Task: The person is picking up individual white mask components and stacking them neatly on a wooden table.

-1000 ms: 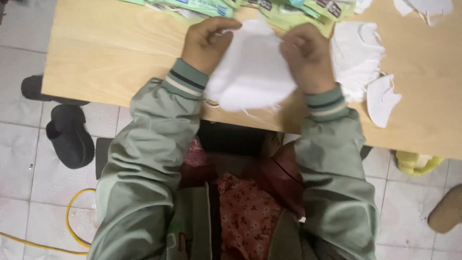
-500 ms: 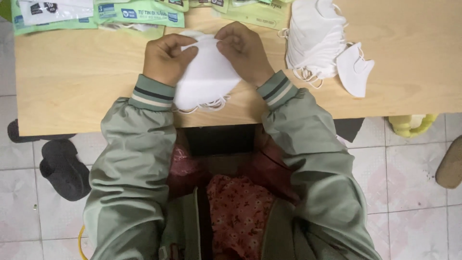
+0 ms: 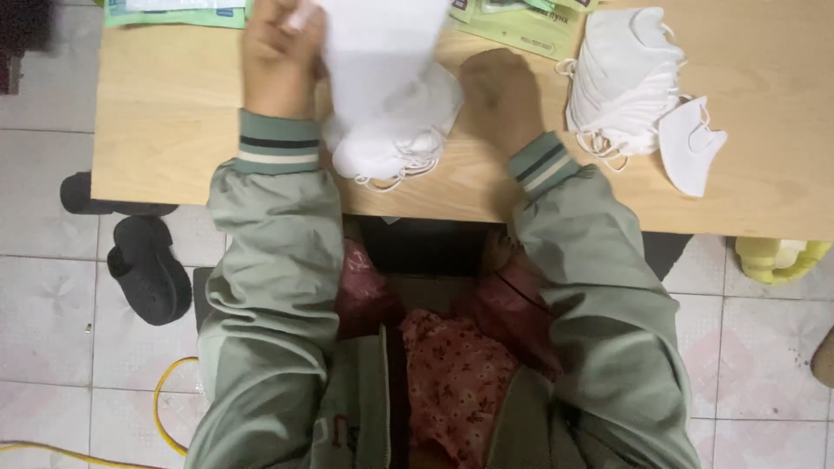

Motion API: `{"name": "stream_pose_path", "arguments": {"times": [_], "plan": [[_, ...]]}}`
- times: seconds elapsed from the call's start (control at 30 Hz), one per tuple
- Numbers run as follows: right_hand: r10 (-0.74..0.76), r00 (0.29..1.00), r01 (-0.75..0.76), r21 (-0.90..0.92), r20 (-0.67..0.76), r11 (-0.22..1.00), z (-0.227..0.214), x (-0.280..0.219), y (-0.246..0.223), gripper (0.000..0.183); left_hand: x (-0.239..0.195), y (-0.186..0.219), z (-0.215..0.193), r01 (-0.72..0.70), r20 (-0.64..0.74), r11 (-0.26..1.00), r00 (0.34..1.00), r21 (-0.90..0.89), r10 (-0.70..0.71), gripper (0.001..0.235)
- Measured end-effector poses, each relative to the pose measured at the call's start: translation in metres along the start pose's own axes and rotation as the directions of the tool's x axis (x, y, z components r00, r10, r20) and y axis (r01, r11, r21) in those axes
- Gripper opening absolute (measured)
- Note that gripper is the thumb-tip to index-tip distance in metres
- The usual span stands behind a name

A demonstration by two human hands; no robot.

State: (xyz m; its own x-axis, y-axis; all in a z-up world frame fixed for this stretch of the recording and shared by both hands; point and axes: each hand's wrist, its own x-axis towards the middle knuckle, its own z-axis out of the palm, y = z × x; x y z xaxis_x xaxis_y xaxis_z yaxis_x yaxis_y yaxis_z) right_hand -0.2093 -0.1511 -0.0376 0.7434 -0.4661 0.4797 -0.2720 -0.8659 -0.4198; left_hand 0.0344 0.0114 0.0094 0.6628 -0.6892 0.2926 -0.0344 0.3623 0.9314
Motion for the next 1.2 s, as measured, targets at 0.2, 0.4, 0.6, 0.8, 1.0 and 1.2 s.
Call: {"name": "stream_pose_path", "arguments": {"times": [0.2, 0.4, 0.6, 0.8, 1.0, 1.2], "plan": [[-0.253, 0.968, 0.248, 0.196, -0.003, 0.949, 0.035, 0.017, -0.083, 0.035, 0.021, -0.019, -0.04, -0.008, 0.004, 0.739, 1.0, -0.674, 0.014, 0.016], [-0.058, 0.91, 0.166, -0.231, 0.412, 0.959, 0.082, -0.002, -0.106, 0.057, 0.015, -0.011, -0.042, 0.44, 0.119, 0.572, 0.851, -0.692, -0.511, 0.065], [0.24, 0.828, -0.059, -0.346, 0.506, 0.936, 0.067, 0.003, -0.062, 0.064, 0.025, -0.085, -0.077, 0.24, -0.039, 0.88, 0.959, -0.41, -0.28, 0.019], [0.326, 0.687, -0.172, -0.291, 0.649, 0.941, -0.003, 0.008, -0.035, 0.071, -0.024, -0.018, 0.03, 0.197, 0.198, 0.959, 0.968, -0.203, -0.157, 0.048], [0.43, 0.888, -0.459, -0.238, -0.165, 0.856, 0.032, 0.011, 0.043, 0.031, -0.021, -0.032, 0.034, -0.217, 0.26, 0.976, 0.944, 0.024, 0.204, 0.026], [0.739, 0.673, -0.673, -0.387, 0.032, 0.63, 0.008, 0.0, 0.053, 0.069, -0.017, -0.039, 0.045, -0.131, 0.294, 0.987, 0.951, 0.088, 0.1, 0.03]]}}
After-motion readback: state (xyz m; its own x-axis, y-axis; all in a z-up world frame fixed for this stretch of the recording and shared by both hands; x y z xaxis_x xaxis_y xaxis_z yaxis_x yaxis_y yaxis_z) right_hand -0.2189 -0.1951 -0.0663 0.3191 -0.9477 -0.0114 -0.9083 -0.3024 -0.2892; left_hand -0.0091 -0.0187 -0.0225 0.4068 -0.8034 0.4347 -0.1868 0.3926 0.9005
